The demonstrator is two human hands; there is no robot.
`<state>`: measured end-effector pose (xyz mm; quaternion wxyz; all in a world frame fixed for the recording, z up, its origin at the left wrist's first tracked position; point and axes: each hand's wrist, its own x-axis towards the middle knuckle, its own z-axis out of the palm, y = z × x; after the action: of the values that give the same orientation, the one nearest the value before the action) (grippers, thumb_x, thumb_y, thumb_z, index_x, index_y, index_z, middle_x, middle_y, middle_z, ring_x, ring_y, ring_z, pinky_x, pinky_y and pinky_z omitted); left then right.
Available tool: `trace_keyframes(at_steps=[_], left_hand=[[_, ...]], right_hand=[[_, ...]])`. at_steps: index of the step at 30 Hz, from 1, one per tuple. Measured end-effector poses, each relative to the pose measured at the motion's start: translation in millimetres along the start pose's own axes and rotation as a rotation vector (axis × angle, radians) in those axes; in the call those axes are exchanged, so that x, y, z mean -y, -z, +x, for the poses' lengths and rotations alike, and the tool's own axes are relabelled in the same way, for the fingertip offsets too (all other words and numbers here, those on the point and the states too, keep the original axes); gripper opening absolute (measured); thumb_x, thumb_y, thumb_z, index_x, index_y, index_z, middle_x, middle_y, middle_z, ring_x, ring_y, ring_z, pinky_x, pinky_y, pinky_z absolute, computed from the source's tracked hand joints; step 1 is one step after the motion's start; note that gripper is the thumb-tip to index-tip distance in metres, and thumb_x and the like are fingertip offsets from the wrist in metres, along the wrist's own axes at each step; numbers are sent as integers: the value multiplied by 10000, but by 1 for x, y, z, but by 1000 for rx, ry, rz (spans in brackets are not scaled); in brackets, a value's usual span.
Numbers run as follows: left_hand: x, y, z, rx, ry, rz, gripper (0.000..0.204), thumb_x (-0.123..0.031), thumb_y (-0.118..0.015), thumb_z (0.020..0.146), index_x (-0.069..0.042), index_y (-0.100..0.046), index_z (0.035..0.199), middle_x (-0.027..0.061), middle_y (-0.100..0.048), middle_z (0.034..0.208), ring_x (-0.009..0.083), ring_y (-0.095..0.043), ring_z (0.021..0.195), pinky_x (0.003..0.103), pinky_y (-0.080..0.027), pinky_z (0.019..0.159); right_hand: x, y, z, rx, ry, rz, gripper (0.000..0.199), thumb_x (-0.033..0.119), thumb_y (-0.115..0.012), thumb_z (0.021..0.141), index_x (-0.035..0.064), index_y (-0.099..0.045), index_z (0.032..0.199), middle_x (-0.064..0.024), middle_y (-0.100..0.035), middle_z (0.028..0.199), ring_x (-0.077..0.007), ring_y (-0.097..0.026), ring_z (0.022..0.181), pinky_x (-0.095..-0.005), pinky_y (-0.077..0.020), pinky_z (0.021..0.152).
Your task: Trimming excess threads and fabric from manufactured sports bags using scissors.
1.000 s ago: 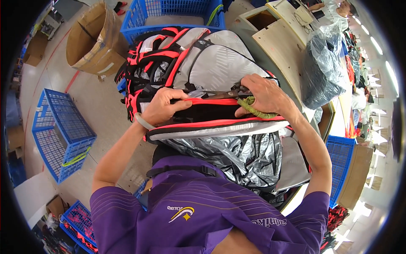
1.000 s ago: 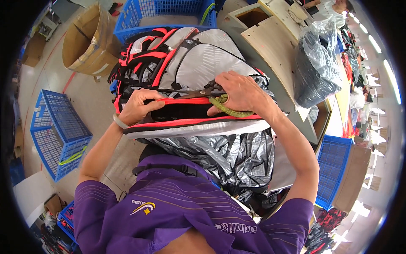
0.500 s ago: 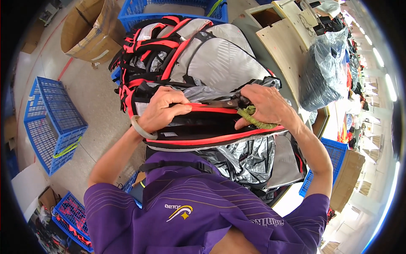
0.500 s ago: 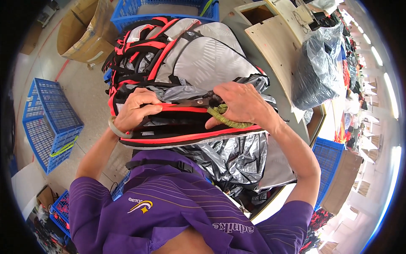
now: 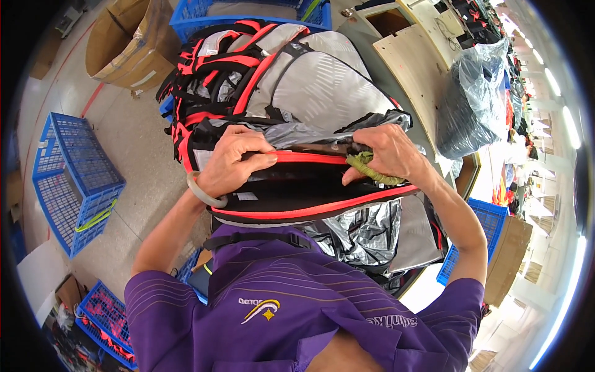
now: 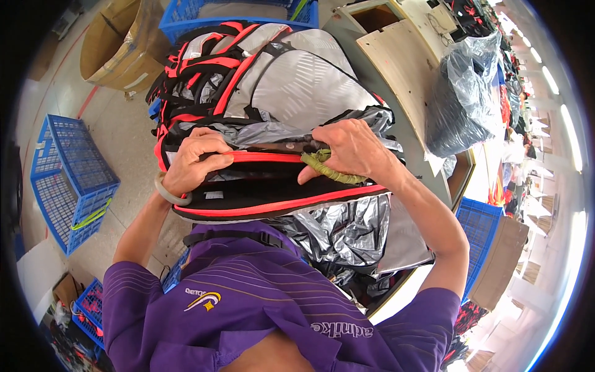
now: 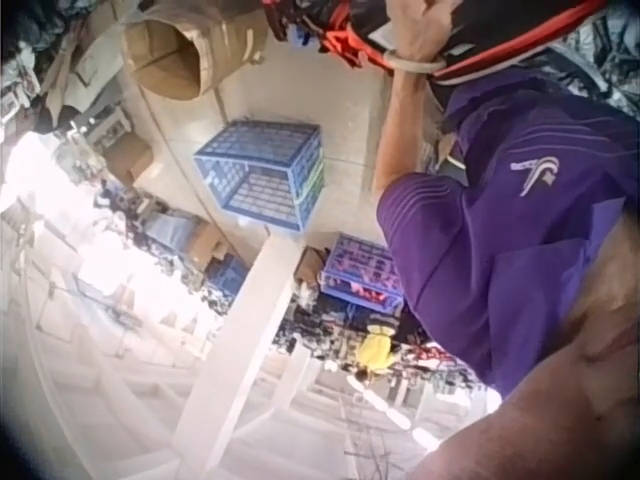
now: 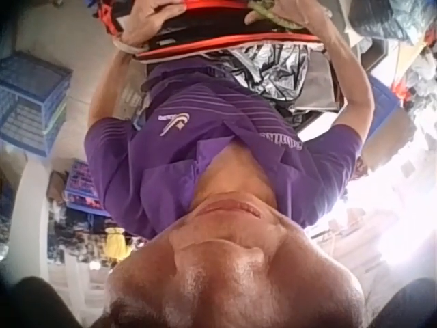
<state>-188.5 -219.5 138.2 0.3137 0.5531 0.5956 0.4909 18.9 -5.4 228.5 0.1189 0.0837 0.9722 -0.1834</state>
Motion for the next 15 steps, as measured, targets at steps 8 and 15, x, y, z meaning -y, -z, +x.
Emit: trace_keyframes(at_steps=[8,15], left_hand=[[38,39,55,51,191,-92,137,-117,-656,826,15,-683,849,22,-667,766,117,-603,705,257,-462,626],[30,107,130,-633,113,-245,179,-129,-598,873,10,-680,950,58,-670,893,128,-606,830,258,-460,805]], right_hand=[[-87,15,-132,-1084,-612,231,329,319,-700,834,30,-546,861,-1,-547,674,-98,-486,612,-244,-401,559],[-115,-182,-189,-1481,-827,612,334,227,-769,786,23,-563,951,-61,-617,824,-127,-574,753,-279,-471,690]])
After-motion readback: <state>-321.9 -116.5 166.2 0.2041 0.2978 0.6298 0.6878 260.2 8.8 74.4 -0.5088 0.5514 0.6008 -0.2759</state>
